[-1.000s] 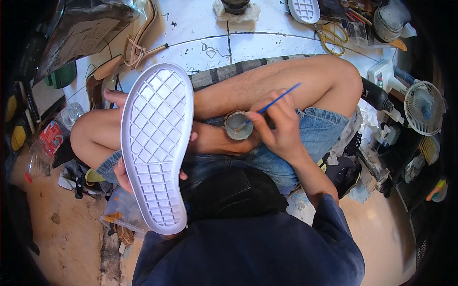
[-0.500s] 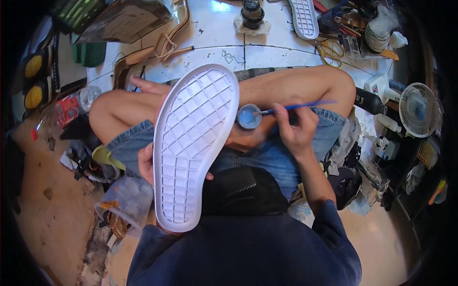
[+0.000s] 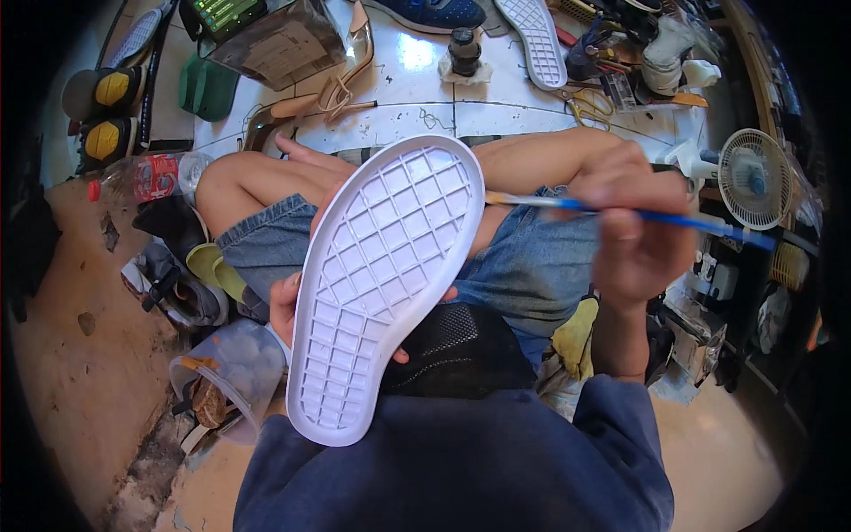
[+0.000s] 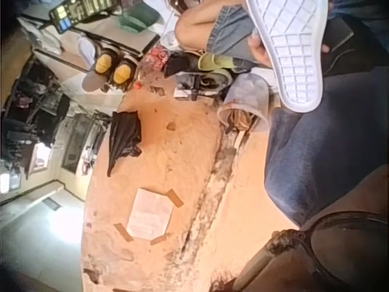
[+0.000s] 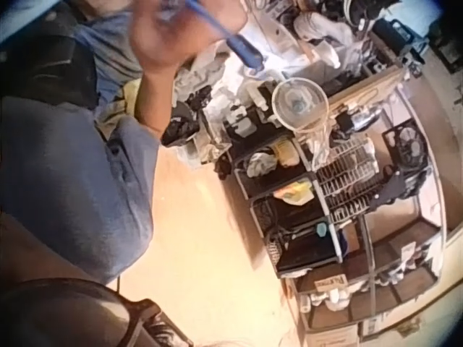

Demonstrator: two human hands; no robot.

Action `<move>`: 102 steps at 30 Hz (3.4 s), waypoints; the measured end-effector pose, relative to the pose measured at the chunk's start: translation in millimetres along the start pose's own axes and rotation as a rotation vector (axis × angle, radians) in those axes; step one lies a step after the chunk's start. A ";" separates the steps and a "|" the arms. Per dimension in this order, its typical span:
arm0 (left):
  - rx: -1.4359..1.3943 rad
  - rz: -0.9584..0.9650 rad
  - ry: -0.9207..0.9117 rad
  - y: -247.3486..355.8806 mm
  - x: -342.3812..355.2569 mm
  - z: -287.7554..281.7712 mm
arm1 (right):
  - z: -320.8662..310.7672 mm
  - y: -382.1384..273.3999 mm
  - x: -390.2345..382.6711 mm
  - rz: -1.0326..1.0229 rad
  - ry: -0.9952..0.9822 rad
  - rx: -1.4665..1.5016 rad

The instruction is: Applying glue or adhesive to the inside of a white sneaker sole using a small brush.

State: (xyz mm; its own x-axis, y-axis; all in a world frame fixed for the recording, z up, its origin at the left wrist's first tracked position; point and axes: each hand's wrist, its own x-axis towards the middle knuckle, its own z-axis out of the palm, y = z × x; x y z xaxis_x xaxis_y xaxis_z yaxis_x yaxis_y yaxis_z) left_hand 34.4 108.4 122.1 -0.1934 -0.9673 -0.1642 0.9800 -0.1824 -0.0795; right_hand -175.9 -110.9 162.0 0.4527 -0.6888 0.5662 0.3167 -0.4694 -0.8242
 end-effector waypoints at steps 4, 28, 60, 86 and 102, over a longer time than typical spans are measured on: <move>-0.049 0.115 -0.066 -11.0 4.9 11.2 | 19.6 -8.5 8.5 -0.224 -0.256 -0.380; 0.127 0.107 0.099 -6.6 -14.5 18.6 | 24.6 -37.4 22.2 -0.109 -0.550 -0.494; -0.055 -0.074 -0.039 7.3 -37.6 -17.8 | 36.9 -27.7 59.9 -0.222 -0.717 -0.628; 0.131 0.258 -0.045 -17.7 -15.5 18.8 | 35.8 -30.4 31.7 -0.176 -0.462 -0.751; 0.535 0.443 0.130 -27.4 -1.7 27.8 | 52.8 6.1 -20.0 -0.118 -0.209 -0.627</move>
State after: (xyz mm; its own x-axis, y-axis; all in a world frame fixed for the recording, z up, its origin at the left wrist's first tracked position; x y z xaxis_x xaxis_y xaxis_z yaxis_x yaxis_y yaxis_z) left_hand 9.2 110.1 151.9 0.2572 -0.9479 -0.1880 0.8500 0.1293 0.5107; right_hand -139.0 -70.8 146.0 0.6168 -0.5213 0.5897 -0.1415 -0.8105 -0.5685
